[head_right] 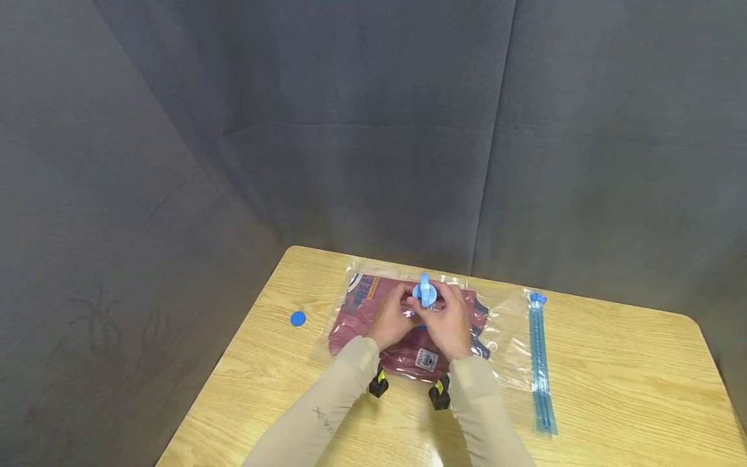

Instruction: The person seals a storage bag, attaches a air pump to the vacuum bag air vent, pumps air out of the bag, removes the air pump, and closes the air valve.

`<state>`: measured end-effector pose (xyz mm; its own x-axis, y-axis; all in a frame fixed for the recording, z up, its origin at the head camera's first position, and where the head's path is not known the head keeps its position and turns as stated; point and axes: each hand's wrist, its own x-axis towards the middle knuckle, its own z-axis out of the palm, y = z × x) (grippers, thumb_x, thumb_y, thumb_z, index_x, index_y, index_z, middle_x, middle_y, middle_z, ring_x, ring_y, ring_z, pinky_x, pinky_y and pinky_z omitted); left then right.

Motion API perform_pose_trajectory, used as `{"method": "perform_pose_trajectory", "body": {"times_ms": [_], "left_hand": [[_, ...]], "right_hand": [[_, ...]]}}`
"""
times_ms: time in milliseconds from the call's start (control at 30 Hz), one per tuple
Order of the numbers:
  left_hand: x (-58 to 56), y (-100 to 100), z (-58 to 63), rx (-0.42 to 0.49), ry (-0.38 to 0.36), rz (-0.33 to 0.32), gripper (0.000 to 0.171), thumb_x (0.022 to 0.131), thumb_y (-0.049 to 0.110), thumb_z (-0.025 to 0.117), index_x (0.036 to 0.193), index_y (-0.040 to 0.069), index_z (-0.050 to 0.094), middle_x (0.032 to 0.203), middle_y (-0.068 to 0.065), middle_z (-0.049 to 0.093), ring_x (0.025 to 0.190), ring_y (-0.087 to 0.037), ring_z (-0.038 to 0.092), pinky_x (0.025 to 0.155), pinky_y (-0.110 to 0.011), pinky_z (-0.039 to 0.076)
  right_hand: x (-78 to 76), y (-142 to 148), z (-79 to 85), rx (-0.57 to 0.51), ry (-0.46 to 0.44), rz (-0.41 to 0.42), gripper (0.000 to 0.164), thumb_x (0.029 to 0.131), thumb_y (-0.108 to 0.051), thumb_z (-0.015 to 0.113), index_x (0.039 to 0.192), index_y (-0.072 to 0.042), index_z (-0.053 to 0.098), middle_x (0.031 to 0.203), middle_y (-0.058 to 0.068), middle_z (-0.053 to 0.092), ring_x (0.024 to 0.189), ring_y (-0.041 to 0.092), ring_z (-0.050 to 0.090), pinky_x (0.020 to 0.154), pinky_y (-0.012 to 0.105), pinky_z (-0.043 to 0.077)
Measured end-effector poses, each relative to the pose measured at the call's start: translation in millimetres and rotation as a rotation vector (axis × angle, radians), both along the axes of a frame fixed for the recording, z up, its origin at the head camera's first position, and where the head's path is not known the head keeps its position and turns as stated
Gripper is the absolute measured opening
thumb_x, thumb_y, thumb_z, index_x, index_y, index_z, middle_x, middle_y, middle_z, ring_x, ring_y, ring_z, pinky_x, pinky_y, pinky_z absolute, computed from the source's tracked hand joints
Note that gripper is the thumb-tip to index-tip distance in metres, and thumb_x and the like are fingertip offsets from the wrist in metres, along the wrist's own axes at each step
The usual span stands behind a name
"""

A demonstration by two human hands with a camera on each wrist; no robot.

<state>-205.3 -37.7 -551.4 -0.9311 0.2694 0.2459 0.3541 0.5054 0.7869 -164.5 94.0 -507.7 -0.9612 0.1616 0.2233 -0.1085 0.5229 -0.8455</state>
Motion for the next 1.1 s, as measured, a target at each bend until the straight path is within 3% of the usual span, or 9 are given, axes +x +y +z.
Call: {"method": "perform_pose_trajectory", "body": {"times_ms": [100, 233, 367, 600, 867, 1100], "left_hand": [[-0.2, -3.0, 1.2, -0.005, -0.004, -0.031, 0.050, 0.079, 0.019, 0.077, 0.122, 0.012, 0.054, 0.116, -0.004, 0.062, 0.108, -0.017, 0.059, 0.097, -0.026, 0.048], [-0.3, -4.9, 3.2, 0.013, -0.013, -0.071, 0.056, 0.079, 0.016, 0.078, 0.129, 0.013, 0.053, 0.123, -0.005, 0.062, 0.115, -0.019, 0.060, 0.102, -0.026, 0.048], [-0.9, -5.0, 4.7, 0.016, -0.014, -0.085, 0.058, 0.078, 0.014, 0.078, 0.131, 0.014, 0.053, 0.128, -0.005, 0.062, 0.119, -0.020, 0.059, 0.105, -0.027, 0.046], [-1.1, -4.7, 6.2, 0.023, -0.025, -0.099, 0.052, 0.079, 0.013, 0.077, 0.126, 0.011, 0.056, 0.124, -0.007, 0.063, 0.116, -0.021, 0.062, 0.103, -0.027, 0.047], [0.5, -4.7, 8.1, 0.023, -0.048, -0.099, 0.053, 0.080, 0.012, 0.077, 0.129, 0.011, 0.055, 0.126, -0.007, 0.062, 0.118, -0.022, 0.061, 0.104, -0.028, 0.047], [0.0, -2.1, 5.4, -0.007, -0.037, -0.080, 0.053, 0.081, 0.013, 0.075, 0.131, 0.012, 0.056, 0.127, -0.008, 0.061, 0.118, -0.021, 0.060, 0.105, -0.030, 0.046]], "right_hand": [[0.5, 1.7, 1.8, -0.022, -0.048, 0.032, 0.065, 0.082, -0.029, 0.077, 0.137, -0.008, 0.050, 0.124, 0.016, 0.056, 0.109, 0.031, 0.056, 0.093, 0.043, 0.048], [0.6, 3.8, 1.2, -0.129, -0.109, 0.093, 0.069, 0.086, -0.026, 0.073, 0.141, -0.006, 0.036, 0.129, 0.018, 0.054, 0.117, 0.032, 0.055, 0.101, 0.045, 0.045], [1.7, 6.0, 0.6, -0.223, -0.128, 0.147, 0.061, 0.089, -0.018, 0.068, 0.136, -0.001, 0.034, 0.132, 0.021, 0.050, 0.125, 0.035, 0.050, 0.108, 0.047, 0.040], [3.5, 7.8, 2.6, -0.218, -0.121, 0.195, 0.051, 0.092, -0.013, 0.062, 0.139, -0.003, 0.042, 0.135, 0.022, 0.052, 0.124, 0.040, 0.053, 0.107, 0.050, 0.043], [7.0, 8.4, 6.6, -0.271, -0.171, 0.196, 0.052, 0.095, -0.015, 0.059, 0.143, -0.007, 0.041, 0.139, 0.023, 0.051, 0.127, 0.040, 0.052, 0.106, 0.050, 0.044], [6.9, 8.1, 5.6, -0.265, -0.151, 0.189, 0.051, 0.094, -0.012, 0.059, 0.143, -0.006, 0.043, 0.137, 0.024, 0.052, 0.125, 0.040, 0.054, 0.104, 0.050, 0.046]]}}
